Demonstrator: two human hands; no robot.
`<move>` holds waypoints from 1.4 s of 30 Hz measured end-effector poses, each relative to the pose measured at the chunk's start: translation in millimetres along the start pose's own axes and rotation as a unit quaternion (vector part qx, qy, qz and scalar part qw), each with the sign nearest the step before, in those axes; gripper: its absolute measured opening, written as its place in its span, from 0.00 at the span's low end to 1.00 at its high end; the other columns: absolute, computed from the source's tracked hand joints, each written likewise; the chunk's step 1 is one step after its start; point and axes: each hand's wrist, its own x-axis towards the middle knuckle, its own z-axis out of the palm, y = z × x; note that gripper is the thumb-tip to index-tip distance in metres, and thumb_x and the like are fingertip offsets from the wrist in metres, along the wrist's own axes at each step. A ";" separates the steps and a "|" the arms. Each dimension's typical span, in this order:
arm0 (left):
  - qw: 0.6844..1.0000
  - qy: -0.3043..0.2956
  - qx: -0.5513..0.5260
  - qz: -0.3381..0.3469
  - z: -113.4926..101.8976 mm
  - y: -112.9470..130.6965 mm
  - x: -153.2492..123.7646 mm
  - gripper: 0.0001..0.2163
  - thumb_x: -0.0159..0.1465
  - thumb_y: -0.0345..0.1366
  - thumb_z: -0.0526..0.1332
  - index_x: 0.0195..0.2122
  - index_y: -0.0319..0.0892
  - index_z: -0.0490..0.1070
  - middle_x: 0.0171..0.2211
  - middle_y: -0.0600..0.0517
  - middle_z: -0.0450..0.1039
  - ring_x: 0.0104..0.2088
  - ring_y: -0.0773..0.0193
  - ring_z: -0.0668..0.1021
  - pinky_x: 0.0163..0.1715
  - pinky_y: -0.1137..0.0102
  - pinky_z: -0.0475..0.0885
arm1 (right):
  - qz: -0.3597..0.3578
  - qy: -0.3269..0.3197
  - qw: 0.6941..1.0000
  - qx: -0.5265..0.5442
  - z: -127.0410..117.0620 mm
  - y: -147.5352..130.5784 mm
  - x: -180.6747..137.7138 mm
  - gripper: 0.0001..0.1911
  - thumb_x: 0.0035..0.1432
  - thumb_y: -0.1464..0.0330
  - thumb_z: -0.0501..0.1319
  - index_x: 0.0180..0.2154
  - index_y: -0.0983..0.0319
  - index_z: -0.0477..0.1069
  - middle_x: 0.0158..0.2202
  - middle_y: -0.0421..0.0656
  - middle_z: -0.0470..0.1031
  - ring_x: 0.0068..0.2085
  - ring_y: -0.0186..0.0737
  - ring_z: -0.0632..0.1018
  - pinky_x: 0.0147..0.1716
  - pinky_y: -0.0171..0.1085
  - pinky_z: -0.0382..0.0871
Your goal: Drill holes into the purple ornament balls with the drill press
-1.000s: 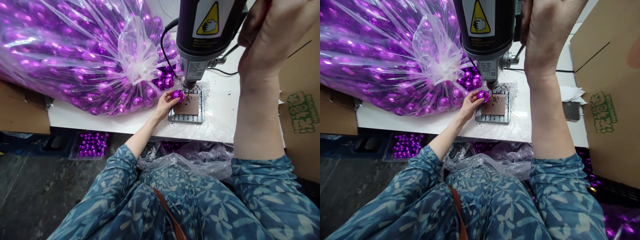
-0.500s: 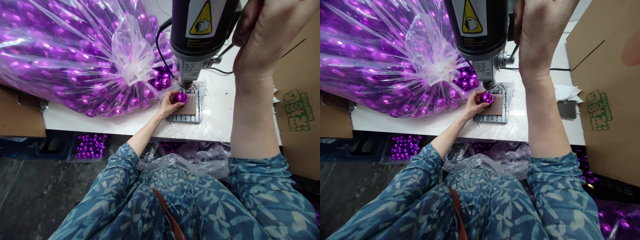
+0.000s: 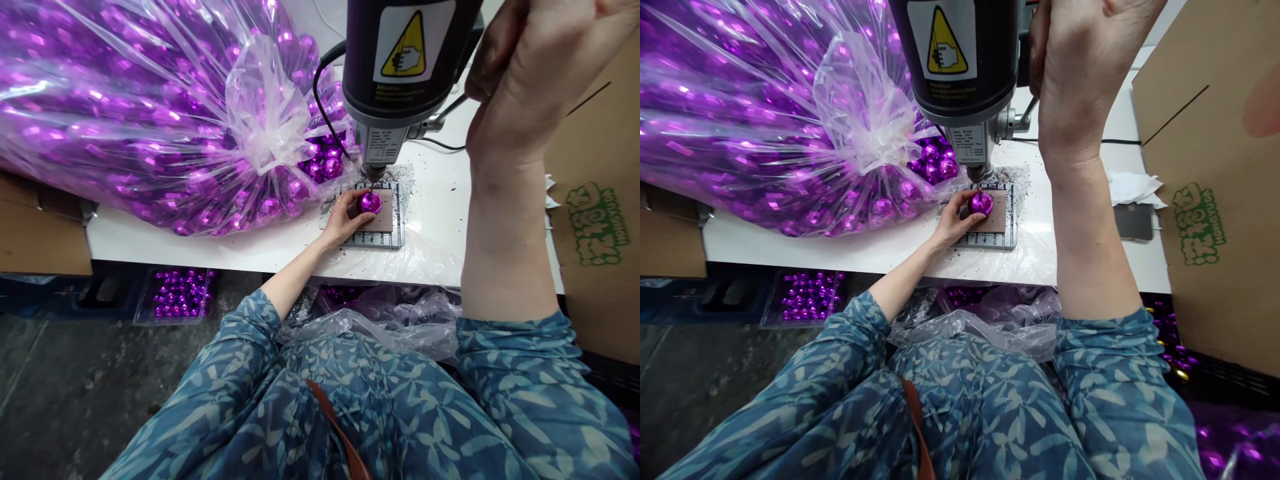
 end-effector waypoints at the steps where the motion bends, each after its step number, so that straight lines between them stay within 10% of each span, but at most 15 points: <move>1: 1.000 0.002 -0.012 -0.003 1.4 -0.7 0.0 0.33 0.65 0.62 0.71 0.63 0.47 0.73 0.62 0.42 0.78 0.63 0.48 0.80 0.67 0.52 0.74 | 0.001 0.001 1.000 0.004 -0.4 0.6 -1.1 0.43 0.46 0.39 0.65 0.26 0.64 0.40 0.19 0.35 0.42 0.19 0.17 0.57 0.26 0.31 0.50; 7: 0.998 0.004 -0.046 -0.041 2.0 10.2 -1.3 0.32 0.63 0.60 0.73 0.60 0.45 0.74 0.58 0.42 0.79 0.60 0.49 0.81 0.65 0.53 0.75 | -0.068 0.001 0.997 0.038 -3.6 20.3 -4.9 0.50 0.29 0.25 0.54 0.31 0.64 0.49 0.19 0.34 0.44 0.19 0.19 0.58 0.23 0.31 0.44; 19: 0.992 0.003 -0.088 -0.085 2.7 16.0 0.3 0.31 0.59 0.57 0.77 0.58 0.47 0.73 0.58 0.43 0.78 0.60 0.48 0.81 0.66 0.52 0.75 | -0.159 0.058 0.985 0.013 -23.6 42.6 -47.1 0.38 0.56 0.40 0.58 0.49 0.66 0.79 0.20 0.37 0.55 0.22 0.06 0.61 0.27 0.17 0.51; 27: 0.994 0.004 -0.077 -0.081 1.6 18.3 -0.3 0.30 0.60 0.53 0.77 0.58 0.46 0.73 0.57 0.43 0.78 0.59 0.49 0.81 0.66 0.53 0.75 | -0.155 0.079 0.985 -0.007 -20.5 58.9 -57.1 0.45 0.58 0.37 0.53 0.22 0.77 0.58 0.19 0.40 0.51 0.21 0.06 0.58 0.26 0.16 0.51; 42: 0.990 0.005 -0.114 -0.085 3.0 20.6 0.1 0.29 0.59 0.53 0.78 0.56 0.48 0.72 0.56 0.44 0.79 0.58 0.49 0.82 0.66 0.50 0.75 | -0.295 0.090 0.951 -0.038 -34.5 120.2 -57.2 0.37 0.67 0.44 0.48 0.25 0.73 0.46 0.17 0.41 0.41 0.21 0.09 0.53 0.25 0.20 0.52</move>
